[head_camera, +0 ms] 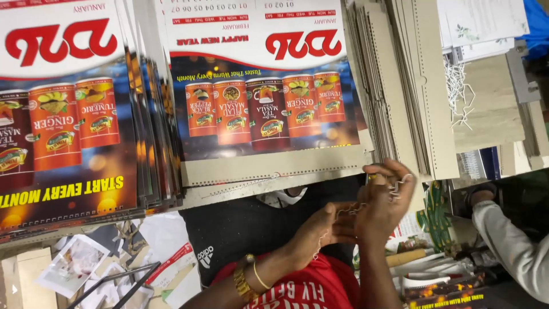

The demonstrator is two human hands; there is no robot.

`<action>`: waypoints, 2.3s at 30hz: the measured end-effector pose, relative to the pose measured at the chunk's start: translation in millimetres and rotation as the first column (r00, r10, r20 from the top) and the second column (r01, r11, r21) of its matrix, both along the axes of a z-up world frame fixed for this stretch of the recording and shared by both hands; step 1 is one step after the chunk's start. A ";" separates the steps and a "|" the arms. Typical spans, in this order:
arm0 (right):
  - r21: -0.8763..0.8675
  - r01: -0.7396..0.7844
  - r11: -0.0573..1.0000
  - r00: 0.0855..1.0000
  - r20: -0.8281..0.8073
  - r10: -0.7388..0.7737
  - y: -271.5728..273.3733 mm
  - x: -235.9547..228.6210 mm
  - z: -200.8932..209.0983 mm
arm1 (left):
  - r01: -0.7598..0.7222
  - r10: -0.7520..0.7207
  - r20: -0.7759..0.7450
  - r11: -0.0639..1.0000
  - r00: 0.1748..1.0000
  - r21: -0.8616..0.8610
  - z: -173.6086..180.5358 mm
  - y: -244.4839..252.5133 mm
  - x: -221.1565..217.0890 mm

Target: The person is assembling wall calendars by inserting a metal wire through the spiral binding holes. They manipulate the wire with their hands to thread it through the holes and then bend the ends to secure the calendar pages together.

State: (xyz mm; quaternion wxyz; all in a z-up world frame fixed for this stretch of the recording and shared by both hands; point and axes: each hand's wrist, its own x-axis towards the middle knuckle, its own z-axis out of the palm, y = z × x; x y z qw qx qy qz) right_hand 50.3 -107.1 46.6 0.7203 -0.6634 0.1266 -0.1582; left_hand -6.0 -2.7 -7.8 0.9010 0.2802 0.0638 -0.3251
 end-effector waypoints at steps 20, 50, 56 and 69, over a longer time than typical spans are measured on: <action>-0.700 -0.629 0.339 0.567 -0.115 0.816 72.5 -61.0 -8.1 | -0.805 0.811 -0.320 0.281 0.490 -0.522 -9.6 4.4 -14.0; -0.687 -0.666 0.291 0.630 -0.308 0.713 53.9 -51.2 -53.5 | -0.348 0.516 -0.550 0.854 0.657 0.386 9.3 51.6 -3.7; -0.168 -0.947 0.275 0.321 -0.431 0.843 28.7 -41.8 -9.9 | -0.173 0.403 -0.537 0.887 0.741 0.428 3.2 59.6 -5.7; -0.887 -0.438 -0.148 0.692 -0.438 0.574 -3.2 60.9 -47.1 | -0.108 0.185 -0.226 0.943 0.956 0.315 -17.2 65.8 -28.4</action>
